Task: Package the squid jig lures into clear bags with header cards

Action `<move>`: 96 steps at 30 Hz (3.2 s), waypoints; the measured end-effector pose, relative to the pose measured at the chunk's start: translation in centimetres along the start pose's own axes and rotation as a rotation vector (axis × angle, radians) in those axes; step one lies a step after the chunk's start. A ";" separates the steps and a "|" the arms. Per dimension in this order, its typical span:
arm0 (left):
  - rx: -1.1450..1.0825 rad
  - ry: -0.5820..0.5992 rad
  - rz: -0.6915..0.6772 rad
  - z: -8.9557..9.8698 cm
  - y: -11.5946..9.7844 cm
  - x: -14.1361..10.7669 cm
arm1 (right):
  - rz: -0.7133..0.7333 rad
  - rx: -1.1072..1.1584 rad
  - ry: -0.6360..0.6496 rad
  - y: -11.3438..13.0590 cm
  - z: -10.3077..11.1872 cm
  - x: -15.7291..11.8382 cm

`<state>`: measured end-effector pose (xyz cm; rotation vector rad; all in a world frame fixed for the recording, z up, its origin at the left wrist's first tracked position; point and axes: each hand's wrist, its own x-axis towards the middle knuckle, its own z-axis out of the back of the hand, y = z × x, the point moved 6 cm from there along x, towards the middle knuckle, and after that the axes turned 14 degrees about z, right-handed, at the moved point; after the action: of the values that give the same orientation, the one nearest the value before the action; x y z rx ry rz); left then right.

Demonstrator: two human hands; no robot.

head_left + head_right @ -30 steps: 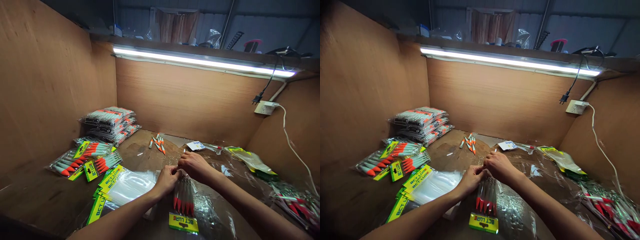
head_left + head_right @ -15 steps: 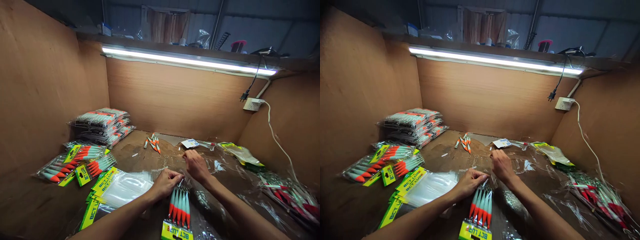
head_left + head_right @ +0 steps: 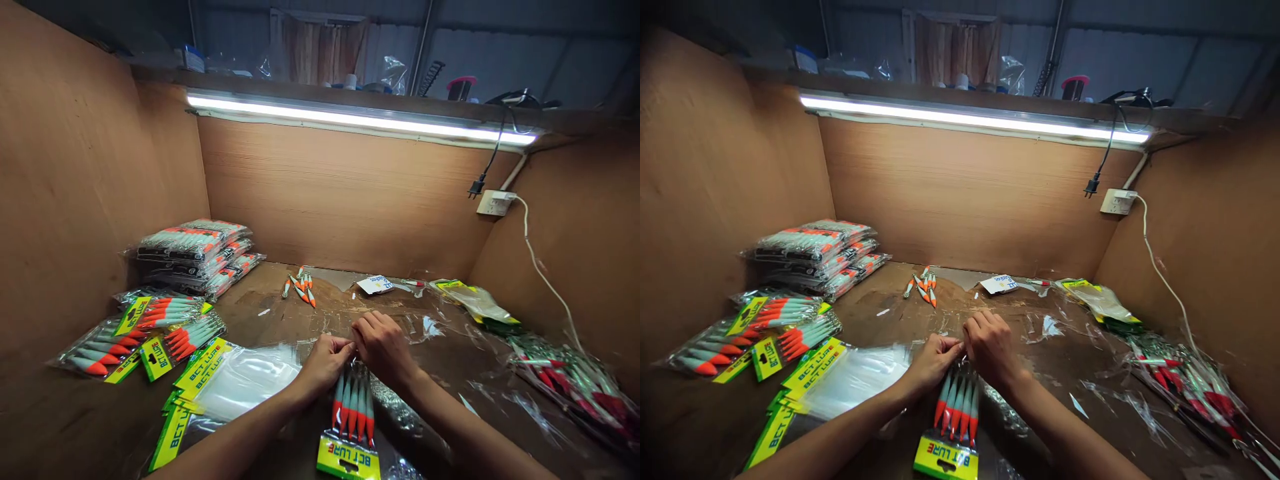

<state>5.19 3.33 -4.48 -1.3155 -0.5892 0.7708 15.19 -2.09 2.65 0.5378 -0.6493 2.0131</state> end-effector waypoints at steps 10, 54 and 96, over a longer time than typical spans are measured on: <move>-0.077 0.062 0.120 -0.8 1.3 0.2 | -0.064 0.246 -0.143 -1.6 1.5 -1.4; -0.495 -0.034 0.155 1.5 0.1 0.5 | -0.534 0.641 -0.119 -12.9 2.2 -5.9; 0.479 0.255 0.004 1.7 -0.5 1.0 | -0.151 0.758 0.091 -3.6 -4.5 -5.4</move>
<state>4.58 5.18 -3.75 -0.9490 -0.1793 0.6803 20.34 -1.12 -3.19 0.8927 0.2377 2.0830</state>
